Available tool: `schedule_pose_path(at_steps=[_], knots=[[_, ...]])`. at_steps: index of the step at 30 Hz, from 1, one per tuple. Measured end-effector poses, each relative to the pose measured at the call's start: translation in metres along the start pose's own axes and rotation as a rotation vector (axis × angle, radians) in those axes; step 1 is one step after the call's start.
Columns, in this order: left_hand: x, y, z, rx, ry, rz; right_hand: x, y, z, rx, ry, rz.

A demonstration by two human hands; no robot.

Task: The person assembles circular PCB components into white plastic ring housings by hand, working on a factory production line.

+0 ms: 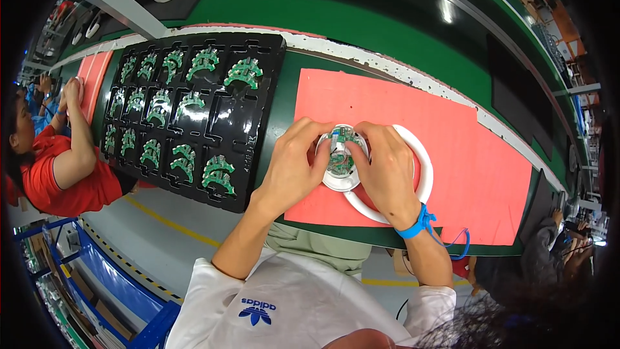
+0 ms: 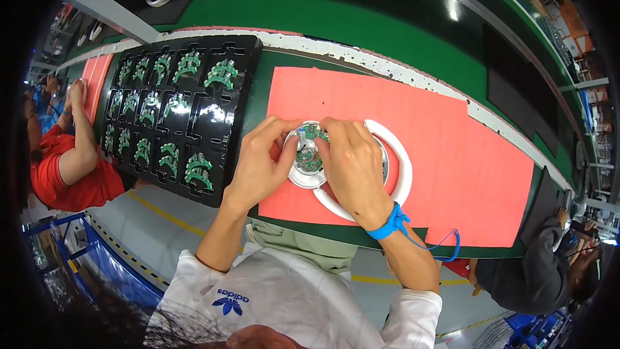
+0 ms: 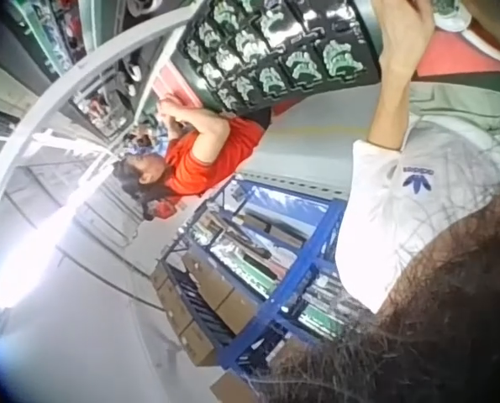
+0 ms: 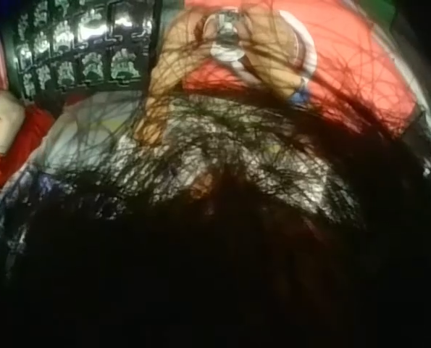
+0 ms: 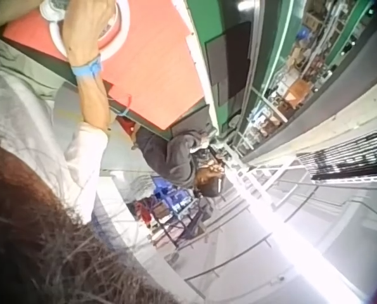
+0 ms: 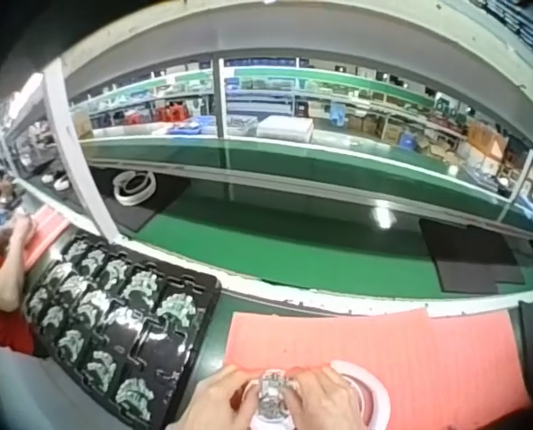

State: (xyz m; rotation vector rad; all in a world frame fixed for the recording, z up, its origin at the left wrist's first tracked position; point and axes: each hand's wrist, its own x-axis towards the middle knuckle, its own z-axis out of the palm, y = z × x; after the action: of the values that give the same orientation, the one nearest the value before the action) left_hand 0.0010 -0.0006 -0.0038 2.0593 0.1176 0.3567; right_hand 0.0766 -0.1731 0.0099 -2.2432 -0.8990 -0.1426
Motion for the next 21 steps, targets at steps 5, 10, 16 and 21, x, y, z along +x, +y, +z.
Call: schedule_pose_path(at_steps=[5,10,16,21], knots=[[-0.003,0.001,0.001,-0.016,0.008,-0.022,0.000,0.000,0.001,0.003,-0.007,-0.004],[-0.002,-0.005,0.004,-0.088,0.028,0.021,0.000,-0.002,-0.009,-0.086,-0.023,-0.140],[0.000,-0.005,-0.003,-0.112,-0.080,-0.030,-0.005,-0.003,-0.005,-0.109,-0.017,-0.004],[-0.003,-0.005,0.004,0.021,-0.021,0.107,-0.003,-0.002,-0.005,-0.075,0.003,-0.027]])
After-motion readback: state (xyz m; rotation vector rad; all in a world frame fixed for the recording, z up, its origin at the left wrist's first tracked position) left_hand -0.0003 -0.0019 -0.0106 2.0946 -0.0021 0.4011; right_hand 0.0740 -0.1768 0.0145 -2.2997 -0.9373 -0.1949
